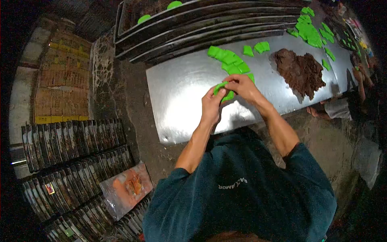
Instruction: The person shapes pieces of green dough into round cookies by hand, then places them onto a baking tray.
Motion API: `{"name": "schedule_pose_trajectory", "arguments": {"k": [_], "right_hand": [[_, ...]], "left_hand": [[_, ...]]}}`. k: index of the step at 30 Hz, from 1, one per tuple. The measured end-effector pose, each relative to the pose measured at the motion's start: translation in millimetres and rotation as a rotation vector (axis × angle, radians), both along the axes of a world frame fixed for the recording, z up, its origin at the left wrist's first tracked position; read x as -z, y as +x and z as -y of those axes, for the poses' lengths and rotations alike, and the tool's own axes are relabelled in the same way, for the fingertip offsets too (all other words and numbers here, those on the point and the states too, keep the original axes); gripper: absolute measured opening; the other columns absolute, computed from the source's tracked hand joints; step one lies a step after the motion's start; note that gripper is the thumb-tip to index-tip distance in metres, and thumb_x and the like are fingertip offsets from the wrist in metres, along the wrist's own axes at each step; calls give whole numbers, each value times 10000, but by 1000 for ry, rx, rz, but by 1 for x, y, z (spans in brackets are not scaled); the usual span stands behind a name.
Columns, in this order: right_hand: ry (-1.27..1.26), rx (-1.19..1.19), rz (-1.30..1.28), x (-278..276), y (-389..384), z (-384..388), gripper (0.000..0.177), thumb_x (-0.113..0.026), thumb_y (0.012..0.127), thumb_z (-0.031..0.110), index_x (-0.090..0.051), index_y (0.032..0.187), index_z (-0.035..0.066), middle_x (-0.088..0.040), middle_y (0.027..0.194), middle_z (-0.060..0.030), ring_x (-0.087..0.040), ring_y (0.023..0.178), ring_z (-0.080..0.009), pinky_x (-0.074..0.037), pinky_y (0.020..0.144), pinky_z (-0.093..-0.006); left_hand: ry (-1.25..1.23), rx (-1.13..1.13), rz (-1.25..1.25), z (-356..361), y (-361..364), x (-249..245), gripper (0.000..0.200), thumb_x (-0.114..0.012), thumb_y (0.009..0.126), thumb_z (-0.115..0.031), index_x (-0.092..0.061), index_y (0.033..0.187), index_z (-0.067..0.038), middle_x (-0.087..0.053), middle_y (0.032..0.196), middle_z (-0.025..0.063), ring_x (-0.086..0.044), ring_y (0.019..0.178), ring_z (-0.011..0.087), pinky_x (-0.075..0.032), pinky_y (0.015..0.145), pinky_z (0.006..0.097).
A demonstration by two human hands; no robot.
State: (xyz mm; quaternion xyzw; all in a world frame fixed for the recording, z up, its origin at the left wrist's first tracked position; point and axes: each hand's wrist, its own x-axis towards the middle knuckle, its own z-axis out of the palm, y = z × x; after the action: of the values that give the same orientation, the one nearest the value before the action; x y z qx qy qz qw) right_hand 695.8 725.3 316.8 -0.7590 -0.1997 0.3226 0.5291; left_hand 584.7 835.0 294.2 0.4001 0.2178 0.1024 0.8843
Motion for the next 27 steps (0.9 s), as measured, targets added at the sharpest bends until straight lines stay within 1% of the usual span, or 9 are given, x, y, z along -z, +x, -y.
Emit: {"name": "schedule_pose_trajectory", "arguments": {"k": [1, 3, 7, 9, 11, 14, 17, 21, 27], "right_hand": [[-2, 78, 72, 0, -4, 3, 219, -621, 794, 122, -649, 988, 25, -627, 803, -94, -574, 658, -181, -469, 590, -314], [-39, 110, 764, -12, -25, 10, 197, -619, 772, 84, -648, 963, 45, -603, 861, -116, -591, 740, -268, -486, 671, -364], [-151, 3, 1144, -2, -41, 28, 242, -613, 745, 56, -589, 986, 44, -552, 1024, -132, -548, 946, -315, -492, 758, -393], [-39, -21, 977, -7, -24, 44, 301, -654, 683, 47, -577, 973, 40, -546, 1049, -123, -540, 961, -307, -495, 757, -382], [33, -81, 886, -39, -9, 49, 329, -704, 642, -3, -568, 937, 42, -563, 1007, -115, -567, 894, -296, -493, 738, -372], [292, -112, 748, -63, 0, 42, 285, -684, 680, 1, -565, 936, 46, -566, 970, -121, -578, 847, -299, -493, 709, -359], [72, -113, 462, -89, 0, 22, 271, -652, 709, 2, -569, 962, 51, -559, 936, -128, -578, 828, -300, -495, 674, -338], [153, -129, 966, -63, -11, 4, 309, -630, 743, 22, -559, 1044, 20, -528, 967, -131, -580, 852, -300, -503, 741, -384], [58, -172, 933, -51, -32, 8, 258, -644, 735, 22, -584, 985, 24, -562, 938, -86, -585, 854, -268, -489, 749, -361]], "left_hand": [[-1, 4, -8, 2, 3, -5, 285, -598, 863, -36, -553, 1131, 49, -631, 1003, 112, -625, 849, 166, -540, 739, 287], [94, -25, -95, 8, 14, -8, 314, -553, 878, -23, -532, 1182, 55, -625, 990, 104, -605, 809, 131, -516, 703, 245], [391, 102, -203, 33, 29, -18, 493, -405, 879, 36, -358, 1369, 17, -572, 1065, 101, -534, 812, 131, -460, 726, 228], [868, 126, -34, 37, 26, -11, 474, -412, 901, 7, -358, 1372, 7, -583, 1087, 108, -553, 875, 132, -457, 755, 224], [649, 247, -186, 33, 19, -55, 440, -405, 900, -27, -403, 1337, 20, -604, 1114, 193, -606, 952, 204, -475, 799, 264], [1206, -149, 120, 21, 20, -50, 260, -426, 947, -109, -636, 1027, 21, -640, 968, 117, -610, 803, 213, -487, 759, 308], [888, -235, 172, 13, 40, -47, 271, -430, 962, -159, -628, 926, 23, -623, 871, 88, -567, 720, 162, -476, 674, 297], [632, -168, -52, 3, 46, -49, 454, -364, 992, -306, -606, 783, 17, -583, 705, 76, -511, 652, 120, -420, 597, 263], [646, -135, -36, -2, 32, -43, 620, -212, 995, -450, -601, 837, 7, -572, 682, 71, -512, 651, 146, -417, 609, 277]]}}
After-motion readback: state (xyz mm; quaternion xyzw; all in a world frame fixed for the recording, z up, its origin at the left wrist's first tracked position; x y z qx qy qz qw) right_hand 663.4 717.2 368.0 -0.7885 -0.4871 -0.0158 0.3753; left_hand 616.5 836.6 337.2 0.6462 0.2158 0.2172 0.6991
